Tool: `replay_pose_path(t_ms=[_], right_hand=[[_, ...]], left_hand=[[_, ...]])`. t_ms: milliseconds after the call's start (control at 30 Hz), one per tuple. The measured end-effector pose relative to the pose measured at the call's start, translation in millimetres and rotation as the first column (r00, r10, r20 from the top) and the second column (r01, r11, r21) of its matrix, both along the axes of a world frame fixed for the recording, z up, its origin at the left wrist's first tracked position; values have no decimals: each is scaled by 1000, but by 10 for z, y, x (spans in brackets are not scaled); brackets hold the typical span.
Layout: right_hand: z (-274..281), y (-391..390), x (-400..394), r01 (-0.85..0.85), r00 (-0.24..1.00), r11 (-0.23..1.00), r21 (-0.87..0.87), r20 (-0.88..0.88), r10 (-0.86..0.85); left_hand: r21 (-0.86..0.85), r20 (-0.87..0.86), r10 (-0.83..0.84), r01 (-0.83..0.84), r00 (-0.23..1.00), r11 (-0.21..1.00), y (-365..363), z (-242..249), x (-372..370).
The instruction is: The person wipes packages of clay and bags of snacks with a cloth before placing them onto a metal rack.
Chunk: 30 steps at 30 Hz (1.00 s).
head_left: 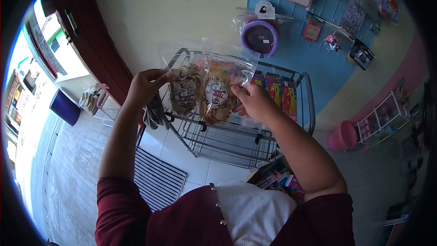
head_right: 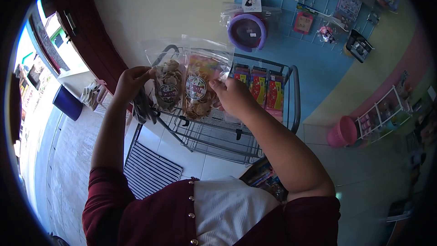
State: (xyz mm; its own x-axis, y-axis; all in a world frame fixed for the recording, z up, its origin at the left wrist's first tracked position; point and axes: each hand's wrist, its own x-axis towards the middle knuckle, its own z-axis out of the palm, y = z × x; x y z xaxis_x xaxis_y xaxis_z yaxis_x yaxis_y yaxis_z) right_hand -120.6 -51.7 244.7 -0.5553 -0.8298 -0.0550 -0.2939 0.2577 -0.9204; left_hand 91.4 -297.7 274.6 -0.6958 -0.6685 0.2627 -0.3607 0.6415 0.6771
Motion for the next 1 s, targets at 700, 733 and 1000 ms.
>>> replay_pose_path(t_ms=[700,733,1000], right_hand=[[-300,-227,-284,-63,992,925,-375,-126,17],[-292,-216,-293,-50,986,958,-283,-164,3],[34,-8,-141,20,946,1000,10,-323,-16]], left_hand=[[83,-13,214,-213,977,974,-33,68,-275],[85,-7,216,-215,976,973,-32,70,-280],[-58,-148,255,-266,956,962,-217,-155,-243]])
